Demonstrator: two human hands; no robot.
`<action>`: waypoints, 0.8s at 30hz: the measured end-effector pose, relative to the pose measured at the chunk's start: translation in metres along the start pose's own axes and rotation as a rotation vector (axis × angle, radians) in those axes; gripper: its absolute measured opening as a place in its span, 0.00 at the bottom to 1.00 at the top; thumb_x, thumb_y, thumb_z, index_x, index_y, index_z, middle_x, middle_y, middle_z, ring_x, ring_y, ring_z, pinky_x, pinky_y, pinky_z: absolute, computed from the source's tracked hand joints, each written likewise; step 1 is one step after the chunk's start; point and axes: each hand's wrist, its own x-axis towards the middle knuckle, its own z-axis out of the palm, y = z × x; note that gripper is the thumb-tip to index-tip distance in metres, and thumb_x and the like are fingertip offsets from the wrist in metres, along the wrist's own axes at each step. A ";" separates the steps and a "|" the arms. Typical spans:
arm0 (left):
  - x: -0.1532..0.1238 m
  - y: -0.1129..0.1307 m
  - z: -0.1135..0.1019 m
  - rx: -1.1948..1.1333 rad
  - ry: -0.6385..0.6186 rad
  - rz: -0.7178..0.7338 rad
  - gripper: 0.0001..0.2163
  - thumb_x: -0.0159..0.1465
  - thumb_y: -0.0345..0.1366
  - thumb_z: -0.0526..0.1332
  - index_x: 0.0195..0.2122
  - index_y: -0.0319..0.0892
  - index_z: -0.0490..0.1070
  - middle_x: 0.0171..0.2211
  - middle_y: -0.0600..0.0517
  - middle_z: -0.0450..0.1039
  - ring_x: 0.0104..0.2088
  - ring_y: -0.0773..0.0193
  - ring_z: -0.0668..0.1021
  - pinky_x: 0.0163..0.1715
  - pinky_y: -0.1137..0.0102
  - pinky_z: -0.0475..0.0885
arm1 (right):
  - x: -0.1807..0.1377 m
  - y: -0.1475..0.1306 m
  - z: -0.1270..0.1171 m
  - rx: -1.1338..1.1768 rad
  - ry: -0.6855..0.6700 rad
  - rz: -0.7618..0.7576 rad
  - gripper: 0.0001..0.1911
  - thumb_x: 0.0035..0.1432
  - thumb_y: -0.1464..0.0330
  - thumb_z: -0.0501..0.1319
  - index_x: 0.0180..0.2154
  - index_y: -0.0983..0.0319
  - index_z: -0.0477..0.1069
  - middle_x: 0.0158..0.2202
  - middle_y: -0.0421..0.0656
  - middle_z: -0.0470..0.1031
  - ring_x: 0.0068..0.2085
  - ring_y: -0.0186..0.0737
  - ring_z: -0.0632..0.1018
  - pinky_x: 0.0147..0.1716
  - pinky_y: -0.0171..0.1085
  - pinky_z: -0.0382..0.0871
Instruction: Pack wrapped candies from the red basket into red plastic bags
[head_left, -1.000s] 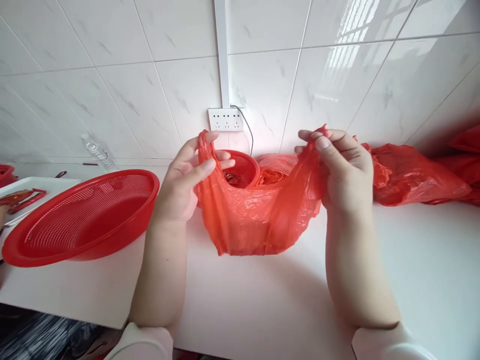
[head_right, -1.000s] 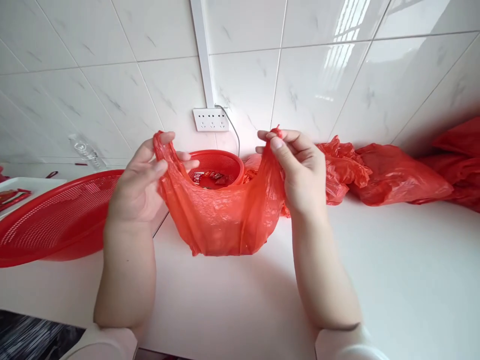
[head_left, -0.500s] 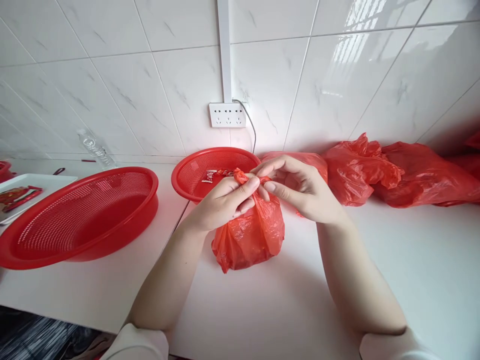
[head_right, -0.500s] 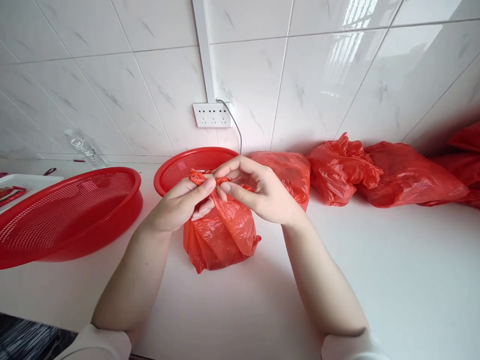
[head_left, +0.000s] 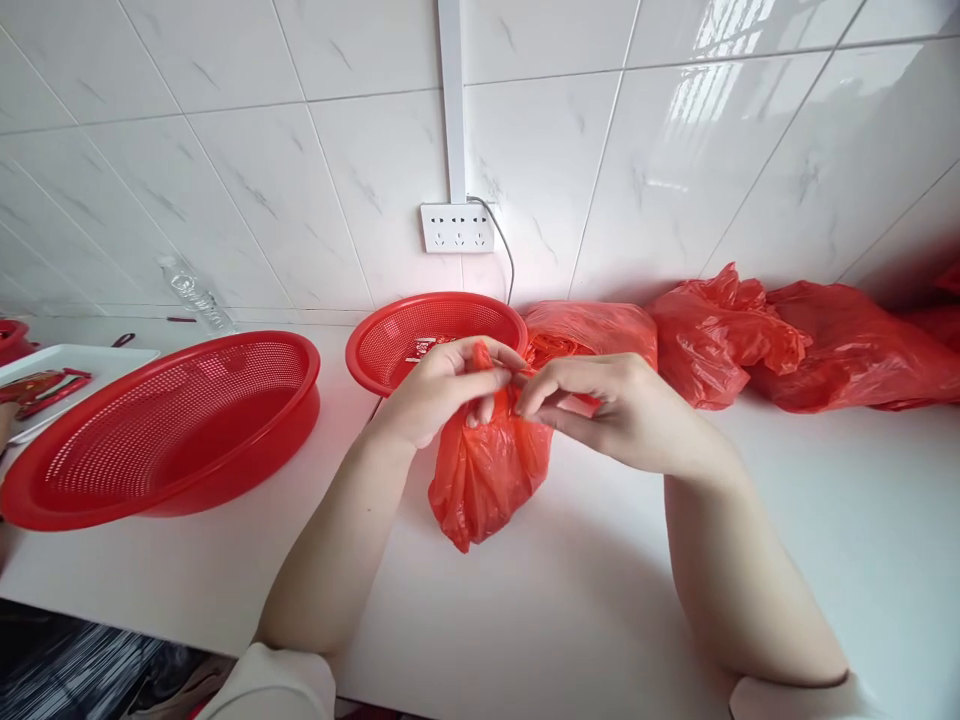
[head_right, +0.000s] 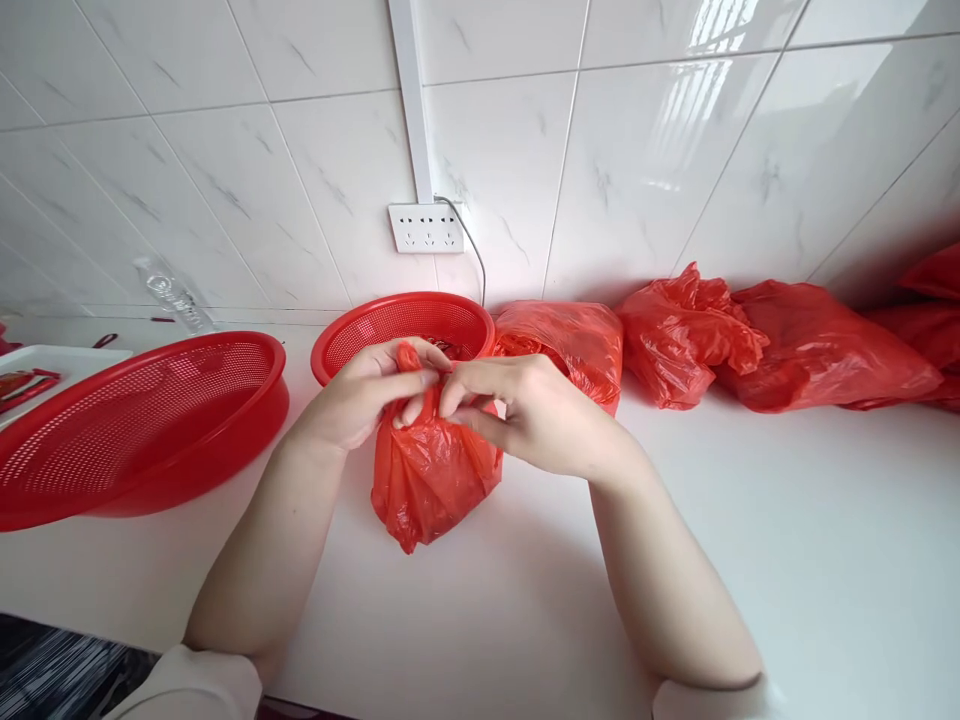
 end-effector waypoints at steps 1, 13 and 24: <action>-0.003 0.002 0.000 0.135 -0.014 0.037 0.06 0.61 0.31 0.59 0.40 0.43 0.69 0.21 0.58 0.65 0.21 0.72 0.69 0.23 0.75 0.65 | -0.001 -0.001 0.000 0.001 -0.048 0.013 0.05 0.60 0.72 0.61 0.37 0.59 0.75 0.36 0.40 0.78 0.36 0.35 0.78 0.35 0.36 0.73; -0.006 -0.004 0.001 1.134 0.382 0.722 0.08 0.63 0.25 0.56 0.39 0.43 0.70 0.39 0.53 0.74 0.36 0.68 0.77 0.33 0.74 0.71 | 0.017 0.043 0.024 0.364 0.174 0.123 0.18 0.64 0.66 0.58 0.55 0.55 0.68 0.55 0.44 0.72 0.53 0.41 0.74 0.51 0.42 0.71; -0.012 0.003 -0.027 1.111 0.239 0.386 0.12 0.67 0.32 0.56 0.45 0.49 0.78 0.32 0.54 0.75 0.32 0.67 0.76 0.31 0.72 0.68 | 0.001 0.048 0.014 -0.382 0.432 0.546 0.09 0.51 0.71 0.57 0.34 0.58 0.75 0.29 0.38 0.79 0.28 0.38 0.77 0.28 0.36 0.68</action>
